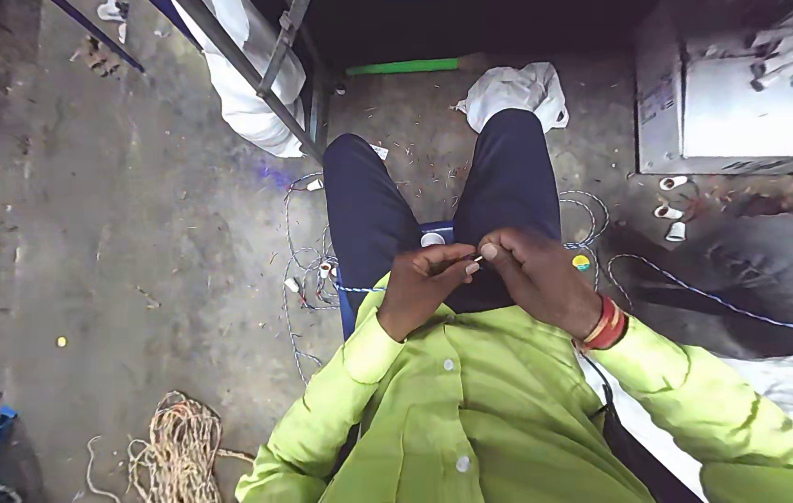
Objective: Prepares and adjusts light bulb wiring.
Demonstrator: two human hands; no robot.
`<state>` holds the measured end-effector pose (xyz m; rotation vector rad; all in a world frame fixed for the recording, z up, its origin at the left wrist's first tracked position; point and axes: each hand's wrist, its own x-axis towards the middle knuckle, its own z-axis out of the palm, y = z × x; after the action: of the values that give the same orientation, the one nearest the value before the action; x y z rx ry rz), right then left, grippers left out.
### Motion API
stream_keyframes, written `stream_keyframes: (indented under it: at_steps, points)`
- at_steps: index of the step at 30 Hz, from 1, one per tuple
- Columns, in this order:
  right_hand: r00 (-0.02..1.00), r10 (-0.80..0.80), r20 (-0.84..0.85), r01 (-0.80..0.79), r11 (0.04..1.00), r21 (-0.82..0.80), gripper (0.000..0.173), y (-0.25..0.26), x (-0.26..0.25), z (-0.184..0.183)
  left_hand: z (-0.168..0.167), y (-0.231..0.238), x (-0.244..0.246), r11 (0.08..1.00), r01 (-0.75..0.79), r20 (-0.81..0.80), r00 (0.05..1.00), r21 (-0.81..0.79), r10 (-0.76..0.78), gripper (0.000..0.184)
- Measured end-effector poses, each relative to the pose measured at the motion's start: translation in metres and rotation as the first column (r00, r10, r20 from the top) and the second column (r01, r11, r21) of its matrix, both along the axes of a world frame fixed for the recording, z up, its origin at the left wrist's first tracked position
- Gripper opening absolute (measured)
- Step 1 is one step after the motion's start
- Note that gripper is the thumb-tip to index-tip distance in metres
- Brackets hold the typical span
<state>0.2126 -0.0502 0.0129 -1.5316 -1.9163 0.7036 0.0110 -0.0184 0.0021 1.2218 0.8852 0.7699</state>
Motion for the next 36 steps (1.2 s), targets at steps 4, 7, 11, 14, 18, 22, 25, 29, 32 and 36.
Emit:
stream_keyframes:
  at_steps: [4, 7, 11, 14, 18, 22, 25, 29, 32, 36]
  points:
    - [0.944, -0.123, -0.307, 0.035, 0.96, -0.277, 0.034, 0.0, 0.001, -0.005, -0.002, 0.001, -0.001, 0.999, 0.005, 0.032, 0.999, -0.037, -0.004, 0.021]
    - [0.885, -0.052, -0.462, -0.067, 0.969, -0.239, 0.031, -0.002, 0.009, -0.001, -0.002, 0.001, -0.003, 0.996, -0.016, 0.043, 0.999, -0.085, 0.019, 0.02]
    - [0.958, 0.07, -0.279, -0.087, 0.995, -0.047, 0.03, -0.004, 0.013, 0.001, -0.002, 0.002, -0.003, 0.992, -0.031, 0.055, 0.998, -0.126, 0.038, 0.02]
    - [0.995, 0.063, -0.075, -0.056, 0.994, 0.089, 0.024, -0.004, 0.012, 0.001, -0.004, 0.002, -0.001, 0.99, -0.042, 0.042, 0.998, -0.138, 0.048, 0.019]
    - [0.996, 0.044, 0.072, -0.053, 0.991, 0.123, 0.022, -0.005, 0.007, 0.002, -0.008, 0.001, -0.001, 0.995, -0.043, -0.022, 0.999, -0.091, 0.041, 0.02]
    - [0.994, -0.003, 0.109, -0.004, 0.998, 0.062, 0.026, -0.007, 0.0, 0.005, -0.007, -0.003, 0.003, 0.999, -0.044, -0.102, 0.994, -0.02, 0.042, 0.02]
    - [0.995, -0.023, 0.102, 0.021, 1.0, 0.023, 0.026, -0.007, -0.004, 0.002, -0.008, -0.004, 0.005, 0.998, -0.052, -0.107, 0.993, 0.021, 0.054, 0.02]
    - [0.985, -0.088, 0.152, 0.083, 0.996, 0.036, 0.025, -0.008, -0.009, 0.0, -0.01, -0.003, 0.005, 0.997, -0.063, -0.112, 0.991, 0.045, 0.068, 0.021]
    - [0.979, -0.09, 0.184, 0.073, 0.992, 0.099, 0.025, -0.009, -0.008, -0.006, -0.01, 0.0, 0.005, 0.997, -0.078, -0.109, 0.991, 0.02, 0.08, 0.021]
    - [0.973, 0.0, 0.229, -0.044, 0.981, 0.189, 0.024, -0.009, -0.002, -0.014, -0.01, 0.001, 0.003, 0.996, -0.083, -0.107, 0.991, -0.015, 0.081, 0.019]
